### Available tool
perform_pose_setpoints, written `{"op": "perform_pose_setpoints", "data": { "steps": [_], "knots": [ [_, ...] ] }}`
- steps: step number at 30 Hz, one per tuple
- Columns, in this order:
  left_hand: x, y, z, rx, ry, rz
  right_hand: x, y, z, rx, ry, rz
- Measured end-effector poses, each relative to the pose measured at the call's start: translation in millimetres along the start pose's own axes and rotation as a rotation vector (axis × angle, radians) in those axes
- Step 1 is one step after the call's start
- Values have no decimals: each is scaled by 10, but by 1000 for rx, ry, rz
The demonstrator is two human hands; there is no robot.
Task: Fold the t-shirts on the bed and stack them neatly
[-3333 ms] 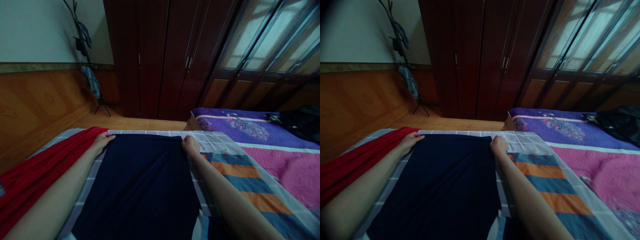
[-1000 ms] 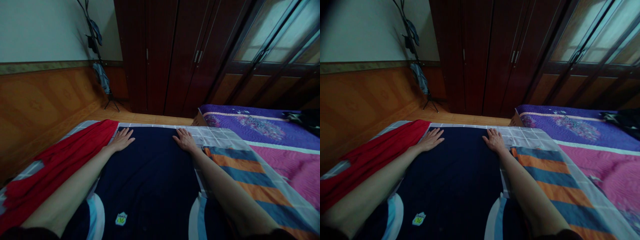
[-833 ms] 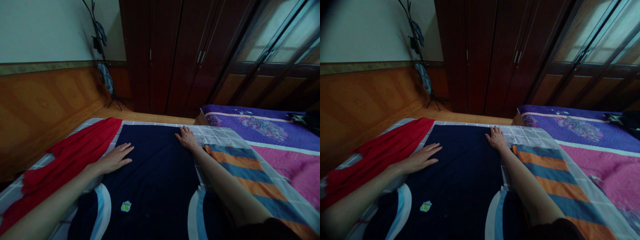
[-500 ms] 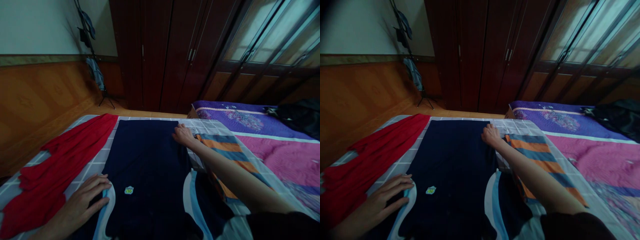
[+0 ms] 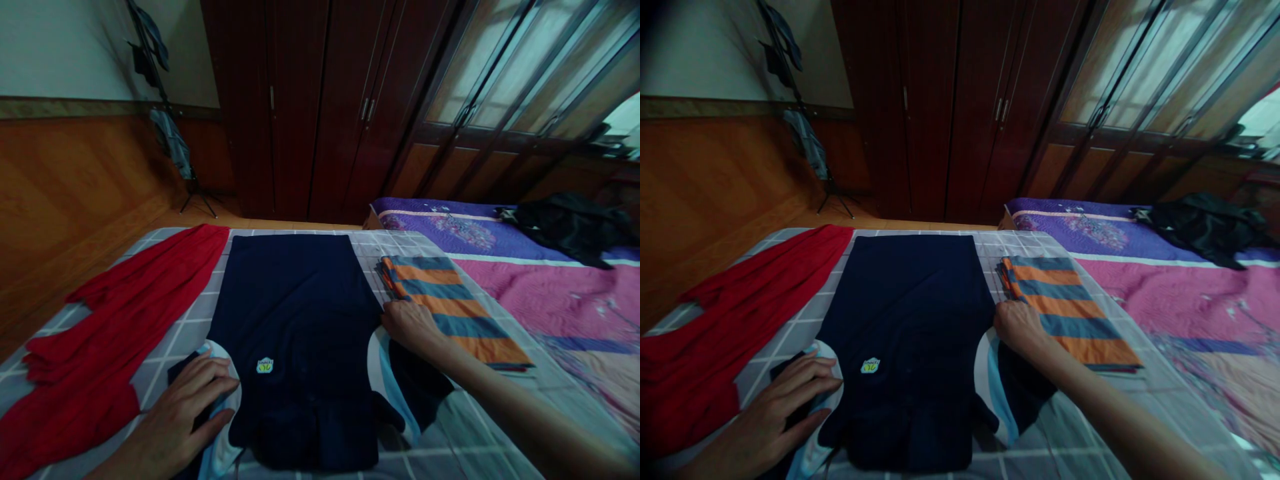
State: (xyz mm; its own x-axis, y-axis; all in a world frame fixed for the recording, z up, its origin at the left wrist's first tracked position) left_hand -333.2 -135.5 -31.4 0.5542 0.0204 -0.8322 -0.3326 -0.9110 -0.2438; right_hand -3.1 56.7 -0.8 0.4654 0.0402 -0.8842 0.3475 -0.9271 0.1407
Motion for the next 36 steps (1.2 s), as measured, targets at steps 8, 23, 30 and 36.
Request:
{"op": "perform_pose_setpoints", "data": {
  "steps": [8,23,30,36],
  "knots": [
    [-7,-17,-234,88,-47,43,-69,217,203,-156,72,-273],
    [-135,-49,-587,-28,174,147,-41,715,227,-374,-25,-597],
    [-175,187,-596,-159,92,206,-87,1031,227,-520,-20,-779],
    [-125,268,-617,-155,36,137,195,1076,213,-715,-245,-632]
  ]
}}
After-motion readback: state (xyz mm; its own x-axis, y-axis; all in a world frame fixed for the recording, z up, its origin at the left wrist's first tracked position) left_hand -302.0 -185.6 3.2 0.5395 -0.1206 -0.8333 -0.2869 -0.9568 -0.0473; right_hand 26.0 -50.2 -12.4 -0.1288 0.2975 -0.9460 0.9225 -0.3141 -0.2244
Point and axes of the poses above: each hand's wrist, its own y-axis away from the middle knuckle, its own x-axis out of the palm, z = x × y, the point moved 8 cm from there along -y, towards the middle knuckle, and after that the axes turned 12 degrees about y, right-handed, at the moved point
